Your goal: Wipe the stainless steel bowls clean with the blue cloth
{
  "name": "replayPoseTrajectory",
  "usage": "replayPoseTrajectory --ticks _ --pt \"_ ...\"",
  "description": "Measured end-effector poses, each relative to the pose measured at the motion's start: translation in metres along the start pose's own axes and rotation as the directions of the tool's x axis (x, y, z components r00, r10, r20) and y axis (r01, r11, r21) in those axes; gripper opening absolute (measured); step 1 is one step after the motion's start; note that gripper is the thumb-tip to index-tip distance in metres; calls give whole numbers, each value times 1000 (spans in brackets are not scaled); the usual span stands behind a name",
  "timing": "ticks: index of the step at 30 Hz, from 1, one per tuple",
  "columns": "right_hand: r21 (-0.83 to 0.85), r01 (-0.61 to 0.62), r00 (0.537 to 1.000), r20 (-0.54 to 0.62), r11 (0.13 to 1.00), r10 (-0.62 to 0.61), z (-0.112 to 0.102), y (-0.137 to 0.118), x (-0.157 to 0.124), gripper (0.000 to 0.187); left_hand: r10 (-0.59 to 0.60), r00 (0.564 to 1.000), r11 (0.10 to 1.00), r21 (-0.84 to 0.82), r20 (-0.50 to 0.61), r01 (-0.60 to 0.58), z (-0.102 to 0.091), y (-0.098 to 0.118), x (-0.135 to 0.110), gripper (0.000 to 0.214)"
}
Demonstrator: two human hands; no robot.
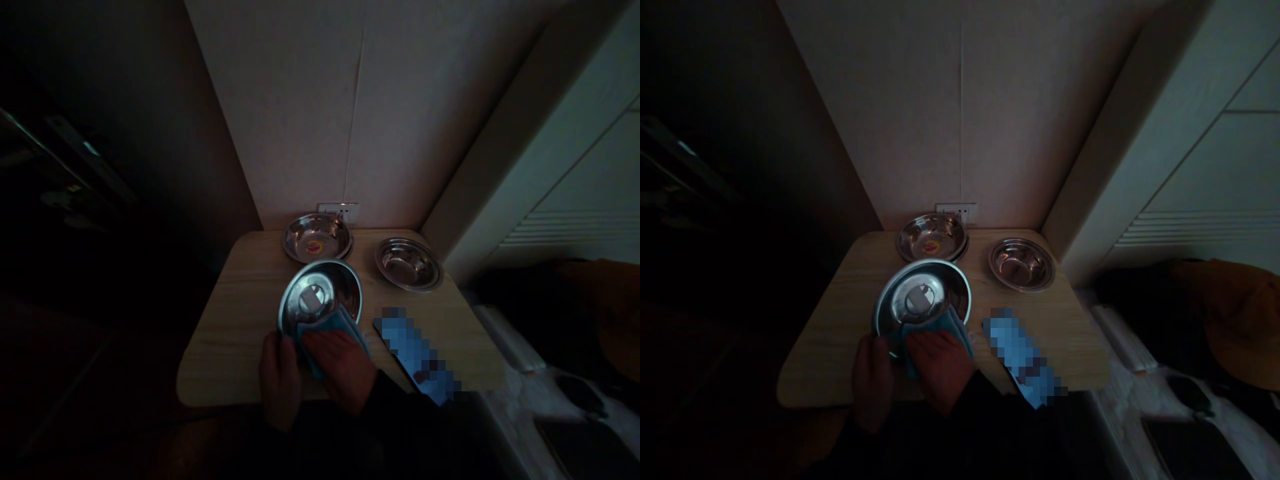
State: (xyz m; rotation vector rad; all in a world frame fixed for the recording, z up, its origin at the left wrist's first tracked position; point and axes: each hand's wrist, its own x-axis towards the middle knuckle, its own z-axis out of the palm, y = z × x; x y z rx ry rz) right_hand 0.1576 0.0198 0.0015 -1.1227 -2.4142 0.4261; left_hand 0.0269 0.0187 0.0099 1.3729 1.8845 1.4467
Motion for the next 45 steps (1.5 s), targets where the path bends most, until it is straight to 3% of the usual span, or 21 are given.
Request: replayPoseTrajectory --ticks 5,12,19,23,26,30,37,40,45 --pt "68 -7 999 -33 998 9 6 -11 2 55 10 997 999 36 -71 -7 3 -6 -4 22" --pt "50 -97 991 100 994 92 -28 -1 2 45 80 995 995 64 -64 -76 0 -8 8 21" --pt "380 -112 990 -41 918 137 -13 -20 28 52 118 993 990 75 -28 -116 -3 -3 10 21" --pt "275 -40 995 -74 961 63 -8 -18 43 58 77 994 990 126 -78 -66 -5 -6 7 22" --pt "176 -15 999 32 984 10 -13 -11 37 56 24 990 989 147 -138 -3 -4 -8 8 24" --pt "108 -75 989 135 991 60 -20 -6 19 46 23 990 989 150 -137 -2 -2 -8 8 25" --pt "200 -1 1000 12 980 -1 -8 -14 36 58 43 992 986 165 -122 -22 -4 -5 6 26" --pt "219 27 996 73 975 -44 -14 -11 36 51 43 989 983 180 -144 -17 -6 -9 6 25" --pt "-34 -31 983 179 999 37 -36 10 15 40 62 990 983 178 -125 -39 -2 -13 6 20"
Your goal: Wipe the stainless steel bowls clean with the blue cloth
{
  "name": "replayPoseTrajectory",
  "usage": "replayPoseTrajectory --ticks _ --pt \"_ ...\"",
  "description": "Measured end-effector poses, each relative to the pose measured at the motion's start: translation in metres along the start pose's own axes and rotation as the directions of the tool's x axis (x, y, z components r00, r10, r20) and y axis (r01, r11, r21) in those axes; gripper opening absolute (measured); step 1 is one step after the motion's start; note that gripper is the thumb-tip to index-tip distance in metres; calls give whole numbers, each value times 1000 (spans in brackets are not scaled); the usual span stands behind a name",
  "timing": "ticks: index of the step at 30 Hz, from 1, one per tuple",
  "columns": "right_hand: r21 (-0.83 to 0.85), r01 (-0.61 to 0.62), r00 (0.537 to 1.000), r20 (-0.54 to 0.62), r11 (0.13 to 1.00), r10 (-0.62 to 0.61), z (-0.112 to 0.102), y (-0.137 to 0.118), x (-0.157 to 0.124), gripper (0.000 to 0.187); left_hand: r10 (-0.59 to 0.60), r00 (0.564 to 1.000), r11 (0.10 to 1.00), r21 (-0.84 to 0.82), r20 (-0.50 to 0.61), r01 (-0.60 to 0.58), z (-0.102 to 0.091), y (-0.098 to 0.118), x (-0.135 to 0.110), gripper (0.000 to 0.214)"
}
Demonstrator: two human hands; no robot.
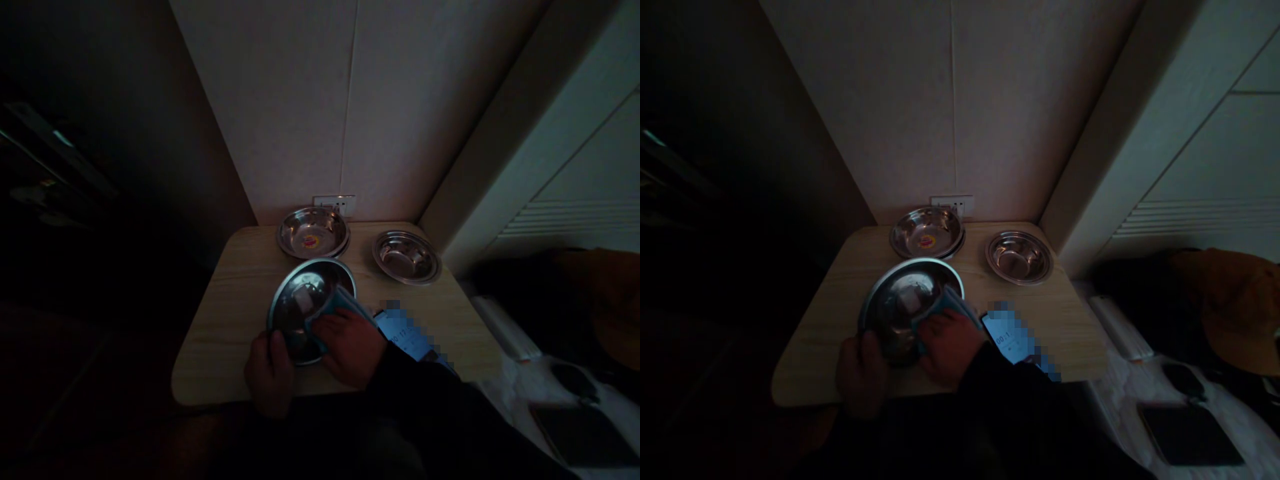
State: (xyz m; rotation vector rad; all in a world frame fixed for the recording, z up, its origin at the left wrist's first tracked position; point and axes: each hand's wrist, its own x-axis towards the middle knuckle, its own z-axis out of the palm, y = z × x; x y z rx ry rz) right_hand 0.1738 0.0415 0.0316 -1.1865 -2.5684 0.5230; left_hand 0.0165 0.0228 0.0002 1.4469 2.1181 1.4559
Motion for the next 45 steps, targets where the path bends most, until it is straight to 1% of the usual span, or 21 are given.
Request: replayPoseTrajectory --ticks 2,4,6,8,10,12,15,18,21,24,26,28,31,34,36,41,45 --pt "-78 -38 999 -4 996 38 -2 4 -4 40 8 1000 1000 -12 11 -8 2 3 0 20" --pt "-55 -45 999 -18 997 44 1 0 -3 40 8 1000 1000 -21 13 -8 3 6 0 20" --pt "64 -12 999 -40 998 14 7 -9 -1 42 2 1000 1000 -26 14 -2 2 7 1 21" --pt "199 44 997 -71 979 -31 12 -18 2 48 -9 1000 1000 -26 16 10 0 6 0 23" --pt "261 91 994 -88 961 -71 15 -22 3 51 -26 999 999 -25 20 26 -1 3 0 24" --pt "218 88 995 -65 972 -76 14 -18 1 51 -46 999 999 -25 24 47 -2 1 0 26" --pt "62 35 999 -30 997 -33 9 -6 -6 47 -74 997 997 -33 26 75 0 0 1 26" --pt "-14 -11 998 -66 1000 10 11 -2 -11 47 -90 995 995 -46 33 92 3 1 2 25" --pt "38 -47 992 -115 998 51 22 -12 -9 50 -105 993 992 -61 45 108 4 3 4 25" --pt "132 -37 989 -140 990 56 33 -26 -2 55 -122 991 990 -67 58 125 3 3 7 27" --pt "152 -19 989 -142 988 41 36 -31 1 58 -130 989 988 -71 67 134 2 2 9 28" --pt "122 -11 992 -123 993 26 34 -30 1 59 -137 988 987 -78 74 142 3 1 11 29" --pt "24 -26 995 -91 999 28 26 -21 -4 56 -153 986 983 -94 67 159 4 0 12 30" --pt "-58 -49 995 -93 997 44 18 -13 -10 51 -164 984 979 -112 67 170 6 0 12 30" --pt "-83 -65 993 -101 994 56 16 -11 -11 48 -167 983 977 -121 76 175 6 0 11 31" --pt "-91 -104 984 -153 990 90 25 -16 -9 48 -172 981 975 -129 86 182 5 -3 12 33" --pt "-68 -106 981 -172 992 93 33 -19 -5 50 -183 980 974 -123 74 191 5 -4 12 33"
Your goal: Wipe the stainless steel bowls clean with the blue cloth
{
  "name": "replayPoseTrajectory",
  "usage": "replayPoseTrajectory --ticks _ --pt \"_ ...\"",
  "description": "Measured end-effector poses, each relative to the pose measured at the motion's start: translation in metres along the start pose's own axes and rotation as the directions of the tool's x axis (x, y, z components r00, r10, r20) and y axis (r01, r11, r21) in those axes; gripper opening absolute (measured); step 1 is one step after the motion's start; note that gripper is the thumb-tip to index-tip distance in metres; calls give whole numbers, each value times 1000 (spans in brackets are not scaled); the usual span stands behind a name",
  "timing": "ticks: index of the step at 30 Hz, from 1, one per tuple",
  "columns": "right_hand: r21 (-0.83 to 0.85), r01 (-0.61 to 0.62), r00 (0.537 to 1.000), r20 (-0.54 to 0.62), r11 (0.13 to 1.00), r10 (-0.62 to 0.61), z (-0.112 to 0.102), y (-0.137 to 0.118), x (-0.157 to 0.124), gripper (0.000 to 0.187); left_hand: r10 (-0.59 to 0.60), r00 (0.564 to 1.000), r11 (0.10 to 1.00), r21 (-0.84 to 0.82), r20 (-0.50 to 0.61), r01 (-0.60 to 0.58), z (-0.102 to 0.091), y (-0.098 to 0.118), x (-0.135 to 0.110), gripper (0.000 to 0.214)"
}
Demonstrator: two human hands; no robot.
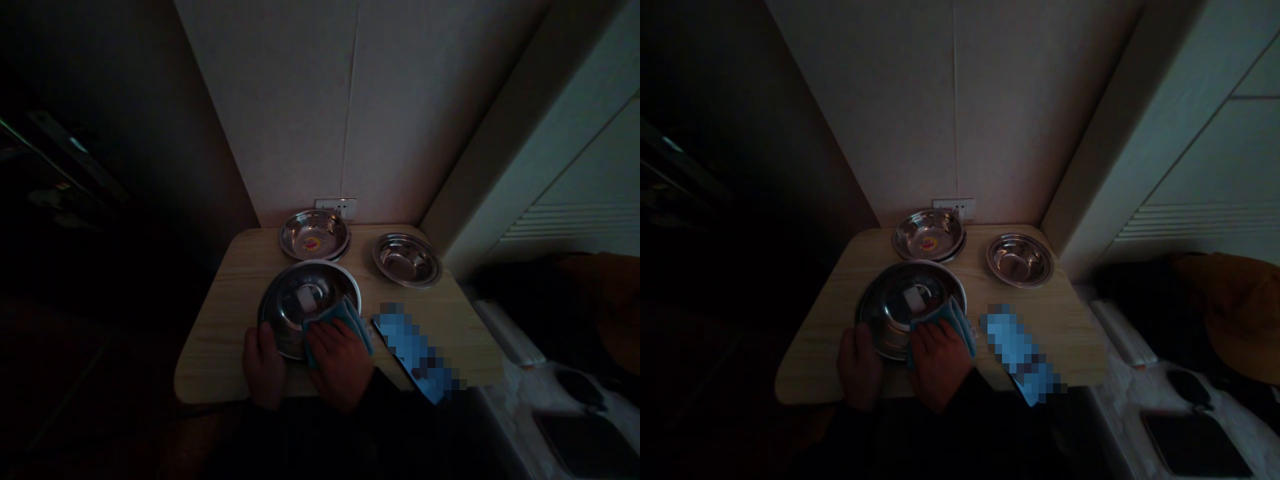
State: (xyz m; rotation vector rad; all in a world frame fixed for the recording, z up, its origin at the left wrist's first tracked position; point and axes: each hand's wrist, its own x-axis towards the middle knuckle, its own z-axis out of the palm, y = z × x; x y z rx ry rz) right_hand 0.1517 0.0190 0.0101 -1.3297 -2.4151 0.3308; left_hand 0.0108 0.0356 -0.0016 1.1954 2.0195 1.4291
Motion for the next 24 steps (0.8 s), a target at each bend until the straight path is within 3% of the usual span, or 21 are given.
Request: replayPoseTrajectory --ticks 24 --pt "111 -20 1000 1 994 20 3 2 3 52 14 999 998 66 -50 -11 -3 3 -2 32"
